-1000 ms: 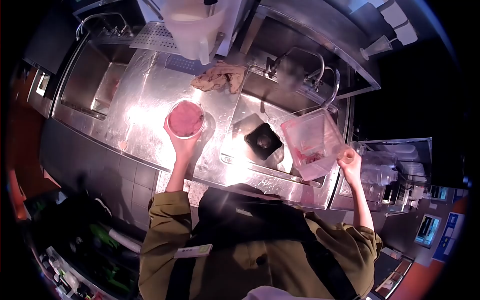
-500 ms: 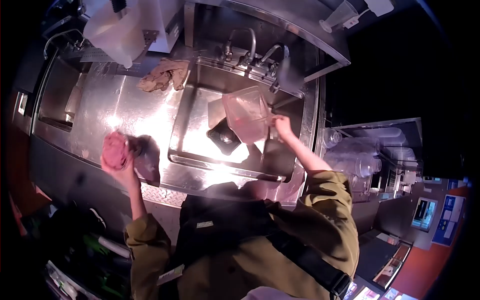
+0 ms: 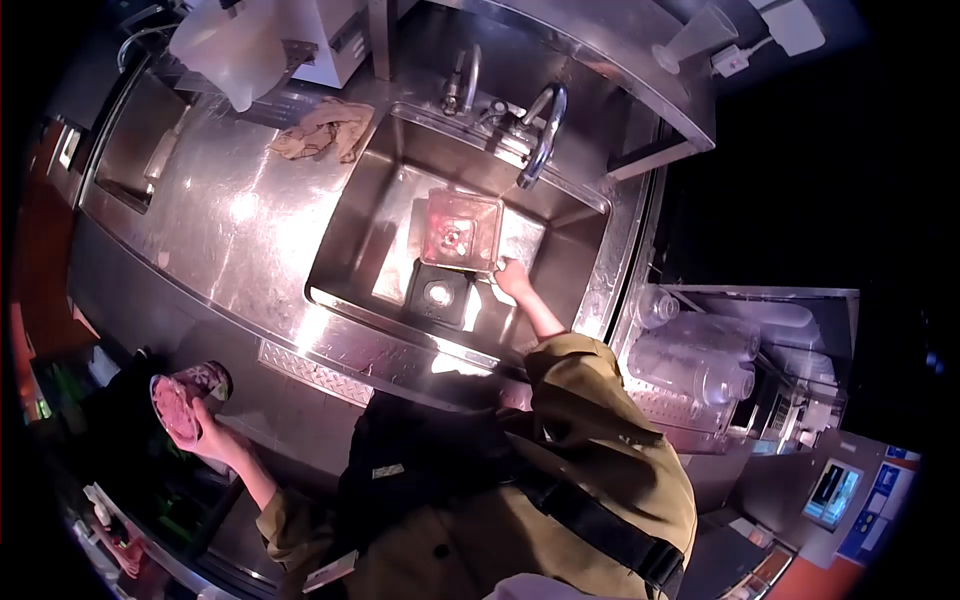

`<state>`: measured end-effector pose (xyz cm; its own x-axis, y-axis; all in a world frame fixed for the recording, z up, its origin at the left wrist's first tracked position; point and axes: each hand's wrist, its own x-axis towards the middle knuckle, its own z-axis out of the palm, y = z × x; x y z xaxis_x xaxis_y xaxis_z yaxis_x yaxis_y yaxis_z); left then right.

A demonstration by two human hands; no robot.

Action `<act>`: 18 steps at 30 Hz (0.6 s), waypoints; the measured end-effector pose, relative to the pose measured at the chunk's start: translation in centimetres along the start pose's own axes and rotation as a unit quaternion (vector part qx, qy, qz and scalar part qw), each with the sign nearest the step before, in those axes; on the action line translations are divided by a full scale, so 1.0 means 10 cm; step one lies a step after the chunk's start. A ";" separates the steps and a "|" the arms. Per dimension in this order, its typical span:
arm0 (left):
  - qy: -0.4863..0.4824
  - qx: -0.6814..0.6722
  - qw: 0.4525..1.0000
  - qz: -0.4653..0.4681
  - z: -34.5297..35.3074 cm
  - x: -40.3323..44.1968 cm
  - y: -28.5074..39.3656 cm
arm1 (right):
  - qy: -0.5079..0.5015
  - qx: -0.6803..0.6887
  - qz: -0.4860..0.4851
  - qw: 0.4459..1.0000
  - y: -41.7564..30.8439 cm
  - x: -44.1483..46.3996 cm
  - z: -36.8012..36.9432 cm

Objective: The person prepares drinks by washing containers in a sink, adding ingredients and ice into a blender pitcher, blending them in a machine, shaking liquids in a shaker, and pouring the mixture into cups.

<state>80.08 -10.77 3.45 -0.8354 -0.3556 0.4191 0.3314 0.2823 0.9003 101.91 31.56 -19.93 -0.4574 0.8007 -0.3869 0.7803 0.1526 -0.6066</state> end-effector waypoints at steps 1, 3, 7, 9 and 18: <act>-0.014 -0.035 0.999 0.018 -0.01 -0.03 0.07 | 0.070 -0.081 0.000 0.994 -0.38 -0.11 -0.29; 0.011 -0.046 0.999 0.001 -0.17 -0.05 0.01 | 0.261 -0.209 -0.329 0.883 -0.79 0.07 -0.87; 0.008 -0.041 0.999 -0.002 -0.75 -0.01 -0.21 | 0.247 -0.414 -0.432 0.762 -1.16 0.50 -1.42; 0.033 -0.029 0.999 0.015 -0.91 -0.07 -0.10 | 0.229 -0.513 -0.457 0.690 -0.92 0.69 -1.58; 0.321 0.175 0.929 -0.051 -2.41 -0.09 -0.14 | 0.217 -0.384 -0.531 0.724 -0.95 0.30 -1.79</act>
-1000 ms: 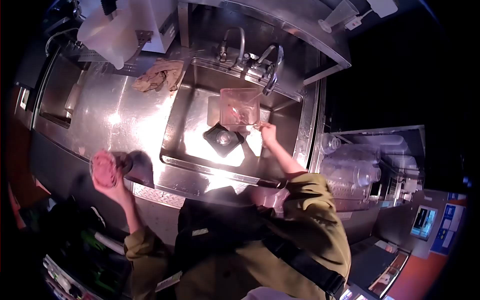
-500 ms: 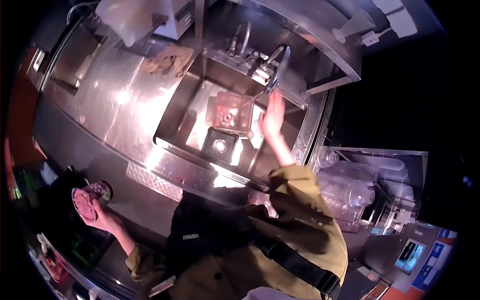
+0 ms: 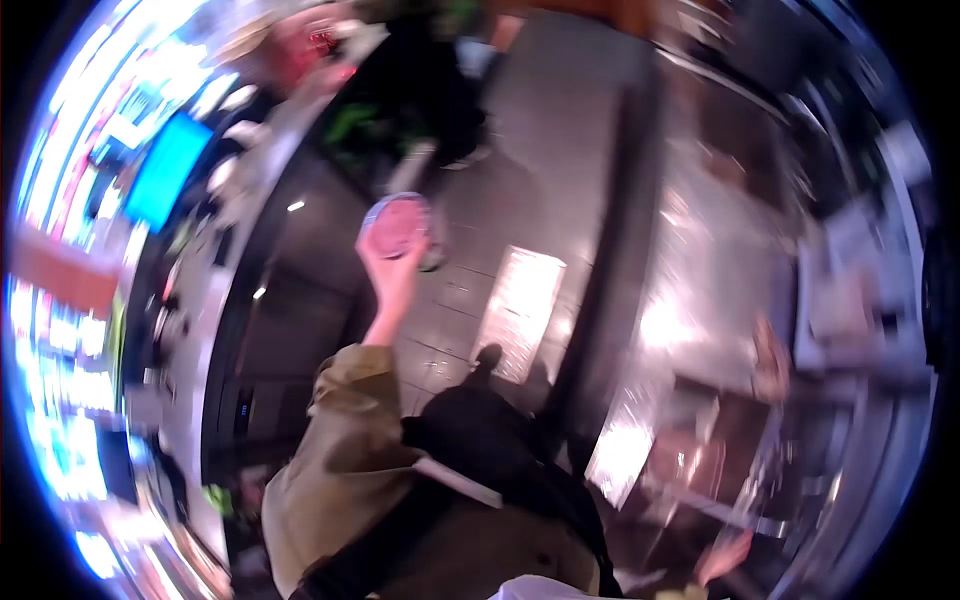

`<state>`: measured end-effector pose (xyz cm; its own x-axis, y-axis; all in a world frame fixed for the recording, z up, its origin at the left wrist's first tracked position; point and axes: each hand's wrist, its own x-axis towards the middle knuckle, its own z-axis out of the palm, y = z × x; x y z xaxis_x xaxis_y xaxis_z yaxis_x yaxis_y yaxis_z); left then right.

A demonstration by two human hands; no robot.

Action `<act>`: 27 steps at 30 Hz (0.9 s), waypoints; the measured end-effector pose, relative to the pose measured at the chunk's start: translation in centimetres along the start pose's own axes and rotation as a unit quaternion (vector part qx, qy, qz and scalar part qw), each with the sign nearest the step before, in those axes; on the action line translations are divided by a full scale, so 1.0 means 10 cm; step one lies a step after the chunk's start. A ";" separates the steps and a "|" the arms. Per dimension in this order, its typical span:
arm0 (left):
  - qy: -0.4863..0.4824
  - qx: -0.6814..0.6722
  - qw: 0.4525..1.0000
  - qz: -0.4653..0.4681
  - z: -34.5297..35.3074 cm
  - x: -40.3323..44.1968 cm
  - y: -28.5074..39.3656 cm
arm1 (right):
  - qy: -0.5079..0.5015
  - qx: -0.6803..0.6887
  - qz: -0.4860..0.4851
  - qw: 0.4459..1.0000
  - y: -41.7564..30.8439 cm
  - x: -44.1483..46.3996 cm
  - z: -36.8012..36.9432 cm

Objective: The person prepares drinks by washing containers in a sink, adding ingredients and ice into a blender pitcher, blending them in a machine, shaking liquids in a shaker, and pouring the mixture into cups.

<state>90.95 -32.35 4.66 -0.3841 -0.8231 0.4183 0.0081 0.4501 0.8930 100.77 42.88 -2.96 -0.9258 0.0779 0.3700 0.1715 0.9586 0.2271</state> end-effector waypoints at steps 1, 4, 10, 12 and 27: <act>0.019 -0.009 1.000 0.008 -0.18 0.17 -0.32 | -0.004 0.016 0.002 1.000 0.04 -0.04 0.21; 0.092 -0.003 0.996 0.018 -0.66 0.80 -0.70 | -0.040 0.139 0.032 0.989 -1.09 0.24 -0.01; 0.177 0.075 0.980 0.055 -1.24 2.73 -1.78 | -0.111 0.237 -0.023 0.965 -3.35 0.92 -0.21; 0.193 0.056 0.978 0.056 -1.31 3.46 -2.21 | -0.137 0.234 -0.018 0.962 -3.93 1.02 -0.19; 0.071 0.213 0.965 0.135 -1.31 4.92 -3.50 | -0.285 0.043 0.250 0.924 -3.43 -0.15 -1.32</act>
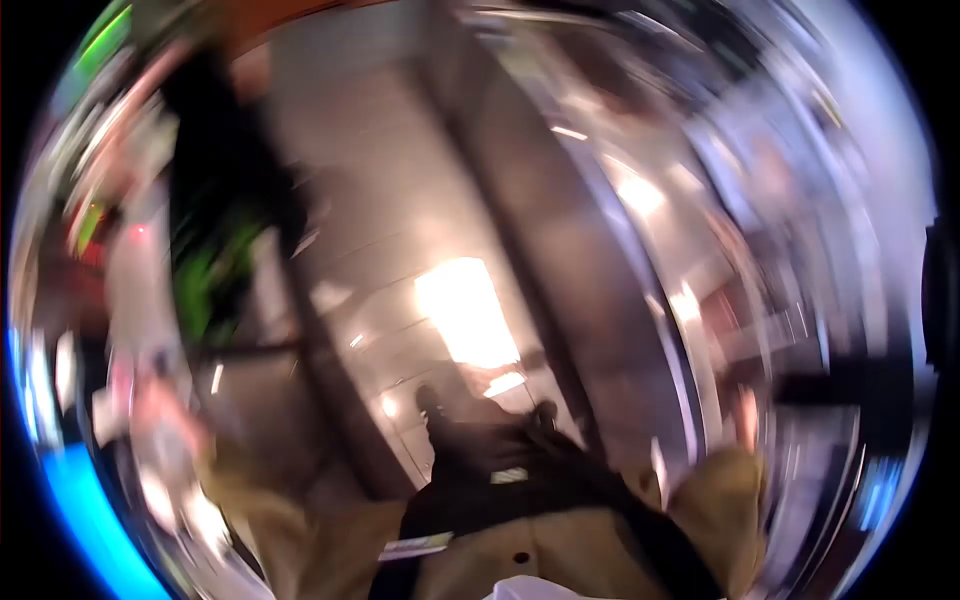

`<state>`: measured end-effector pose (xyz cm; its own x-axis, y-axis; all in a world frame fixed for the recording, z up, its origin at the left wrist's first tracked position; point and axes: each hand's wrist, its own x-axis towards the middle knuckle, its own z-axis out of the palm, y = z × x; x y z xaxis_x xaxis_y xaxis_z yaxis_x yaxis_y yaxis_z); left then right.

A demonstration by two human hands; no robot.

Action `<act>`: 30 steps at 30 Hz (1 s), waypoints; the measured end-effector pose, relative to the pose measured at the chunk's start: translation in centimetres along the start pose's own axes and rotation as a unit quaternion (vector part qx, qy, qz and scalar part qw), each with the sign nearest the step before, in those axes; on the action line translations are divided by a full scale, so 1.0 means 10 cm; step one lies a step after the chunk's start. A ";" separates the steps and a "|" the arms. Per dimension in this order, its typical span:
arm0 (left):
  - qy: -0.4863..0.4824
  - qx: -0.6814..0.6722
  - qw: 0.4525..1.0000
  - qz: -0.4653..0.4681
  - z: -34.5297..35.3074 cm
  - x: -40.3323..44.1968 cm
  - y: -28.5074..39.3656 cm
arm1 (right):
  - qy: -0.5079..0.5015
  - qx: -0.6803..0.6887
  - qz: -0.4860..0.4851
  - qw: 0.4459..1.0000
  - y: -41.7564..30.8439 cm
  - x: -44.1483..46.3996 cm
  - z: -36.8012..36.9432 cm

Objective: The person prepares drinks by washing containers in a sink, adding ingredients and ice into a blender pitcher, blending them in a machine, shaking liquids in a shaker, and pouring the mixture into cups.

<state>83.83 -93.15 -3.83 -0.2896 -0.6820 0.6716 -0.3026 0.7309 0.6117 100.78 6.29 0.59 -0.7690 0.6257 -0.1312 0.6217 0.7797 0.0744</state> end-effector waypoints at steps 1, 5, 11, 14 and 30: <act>-0.018 -0.006 0.999 0.034 0.27 -0.18 0.16 | -0.011 -0.010 0.041 0.999 0.20 -0.17 0.00; -0.266 -0.190 0.935 0.137 1.05 -1.68 1.76 | 0.033 0.019 0.134 0.990 0.85 -0.13 0.79; -0.769 -0.537 0.344 0.052 -0.16 -4.60 5.14 | -0.058 0.121 0.160 0.978 0.91 0.27 0.62; -0.908 -0.345 0.144 -0.187 -0.65 -5.97 6.34 | 0.064 0.263 0.217 0.938 1.56 1.02 0.95; -0.921 -0.275 0.259 -0.099 -0.43 -9.06 7.72 | 0.275 0.248 0.120 0.921 2.89 2.94 0.56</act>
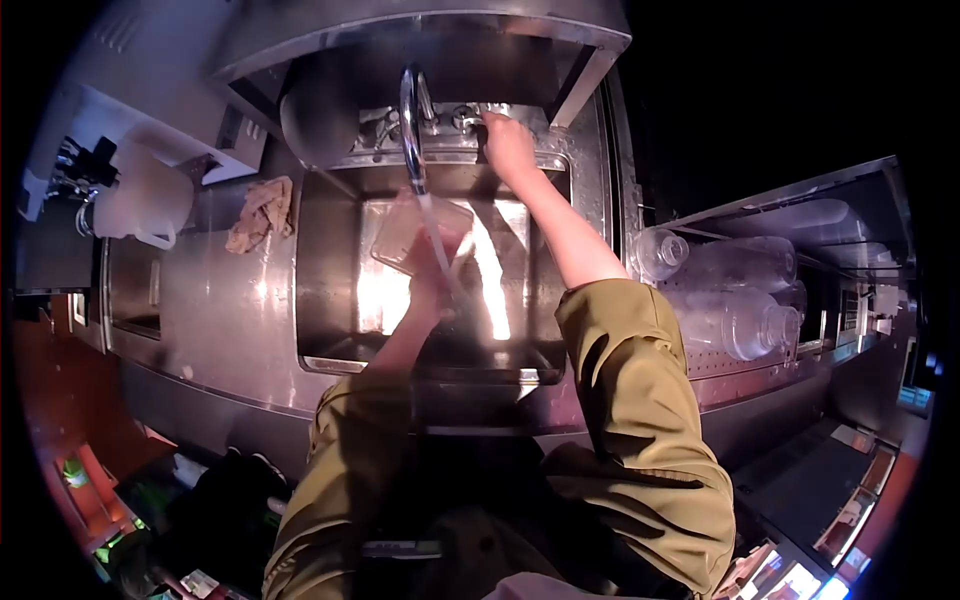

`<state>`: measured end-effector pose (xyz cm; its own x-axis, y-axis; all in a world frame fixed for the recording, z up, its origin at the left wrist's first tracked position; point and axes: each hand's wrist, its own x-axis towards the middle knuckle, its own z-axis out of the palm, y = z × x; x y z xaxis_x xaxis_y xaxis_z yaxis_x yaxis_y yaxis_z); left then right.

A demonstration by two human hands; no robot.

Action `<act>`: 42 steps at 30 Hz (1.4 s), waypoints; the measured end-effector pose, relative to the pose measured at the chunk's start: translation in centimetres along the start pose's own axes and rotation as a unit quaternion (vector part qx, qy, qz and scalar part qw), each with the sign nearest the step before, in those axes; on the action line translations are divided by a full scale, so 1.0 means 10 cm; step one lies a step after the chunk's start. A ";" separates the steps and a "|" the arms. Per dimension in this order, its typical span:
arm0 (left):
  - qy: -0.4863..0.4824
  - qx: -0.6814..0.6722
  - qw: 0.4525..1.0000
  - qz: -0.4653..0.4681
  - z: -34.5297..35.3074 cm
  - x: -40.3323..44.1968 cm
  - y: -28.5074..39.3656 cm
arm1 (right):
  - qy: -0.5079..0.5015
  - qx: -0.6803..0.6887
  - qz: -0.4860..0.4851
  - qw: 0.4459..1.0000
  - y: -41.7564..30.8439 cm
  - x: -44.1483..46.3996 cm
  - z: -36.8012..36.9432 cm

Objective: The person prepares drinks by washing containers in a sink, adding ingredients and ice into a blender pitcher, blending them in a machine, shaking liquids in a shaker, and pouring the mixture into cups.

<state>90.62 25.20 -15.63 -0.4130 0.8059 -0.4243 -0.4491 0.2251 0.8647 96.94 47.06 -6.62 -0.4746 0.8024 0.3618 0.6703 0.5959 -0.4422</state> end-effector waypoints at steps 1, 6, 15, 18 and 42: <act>0.001 0.031 0.999 -0.011 -0.04 -0.05 0.10 | -0.003 -0.002 0.011 1.000 0.00 0.04 0.01; -0.009 0.153 0.984 -0.095 -0.12 -0.28 0.50 | 0.104 -0.028 0.000 0.994 -0.04 -0.17 -0.01; -0.220 0.147 0.963 -0.044 -0.50 0.26 0.65 | -0.334 0.288 0.187 0.878 -0.99 -1.35 -0.41; -0.232 0.196 0.947 -0.100 -0.49 0.14 0.97 | -0.277 0.412 0.251 0.831 -0.63 -1.72 -0.38; -0.236 0.210 0.947 -0.063 -0.77 -0.05 1.33 | -0.306 0.089 0.396 0.861 0.35 -2.78 1.03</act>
<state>78.76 23.59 -5.97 0.0674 0.8911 -0.4488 -0.0755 0.4531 0.8883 106.56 27.18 -26.69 -0.1574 0.7945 -0.5865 0.8497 -0.1937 -0.4905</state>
